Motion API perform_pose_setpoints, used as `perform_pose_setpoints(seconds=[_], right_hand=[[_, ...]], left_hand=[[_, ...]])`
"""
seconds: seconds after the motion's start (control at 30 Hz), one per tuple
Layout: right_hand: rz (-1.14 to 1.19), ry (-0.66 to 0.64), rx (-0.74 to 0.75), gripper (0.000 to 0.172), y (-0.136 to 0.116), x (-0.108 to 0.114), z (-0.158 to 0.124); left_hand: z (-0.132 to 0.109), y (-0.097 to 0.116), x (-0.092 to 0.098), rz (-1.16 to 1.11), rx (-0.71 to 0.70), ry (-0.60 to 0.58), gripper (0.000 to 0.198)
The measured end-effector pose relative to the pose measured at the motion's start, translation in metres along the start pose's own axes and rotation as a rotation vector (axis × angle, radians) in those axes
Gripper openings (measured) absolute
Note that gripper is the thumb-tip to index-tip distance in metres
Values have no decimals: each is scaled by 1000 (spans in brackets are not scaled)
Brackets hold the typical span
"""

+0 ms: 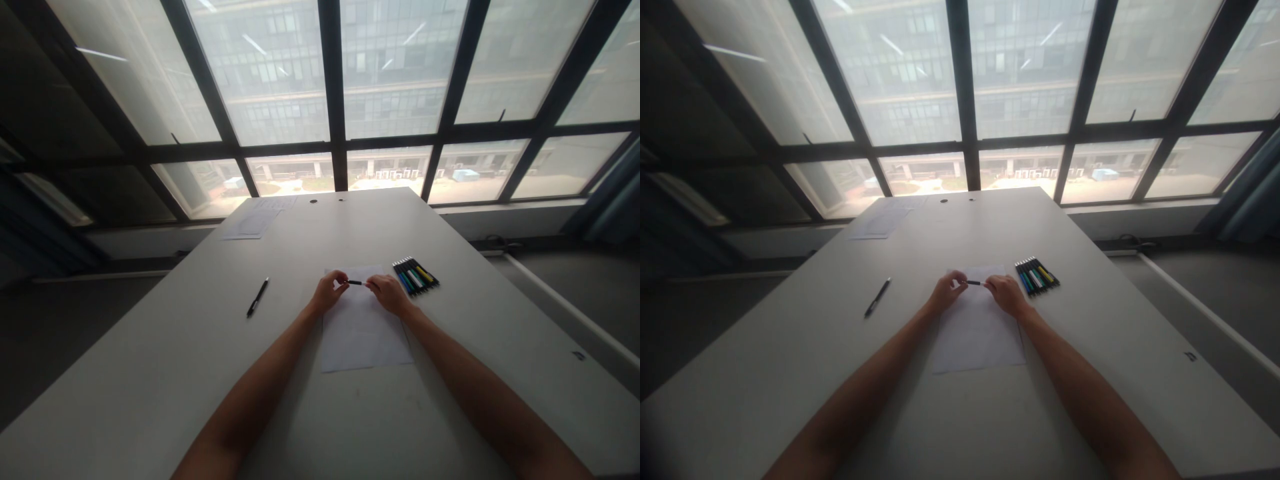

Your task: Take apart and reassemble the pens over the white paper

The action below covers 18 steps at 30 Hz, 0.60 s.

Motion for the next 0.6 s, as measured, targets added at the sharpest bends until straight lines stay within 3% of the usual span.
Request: perform_pose_setpoints(seconds=[0.3, 0.6], right_hand=[[13, -13, -2, 26, 1, -2, 0], [10, -21, -15, 25, 3, -2, -1]], left_hand=[[2, -8, -2, 19, 87, -26, 41], [0, 1, 1, -9, 24, -9, 18]])
Point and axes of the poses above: each hand's wrist, its own z-axis towards the middle knuckle, its own x-axis out of the back of the hand, y = z × x, the point moved 3 cm from there along z, towards the middle knuckle, and after that the axes turned 12 degrees about -y, right-handed, at the moved point
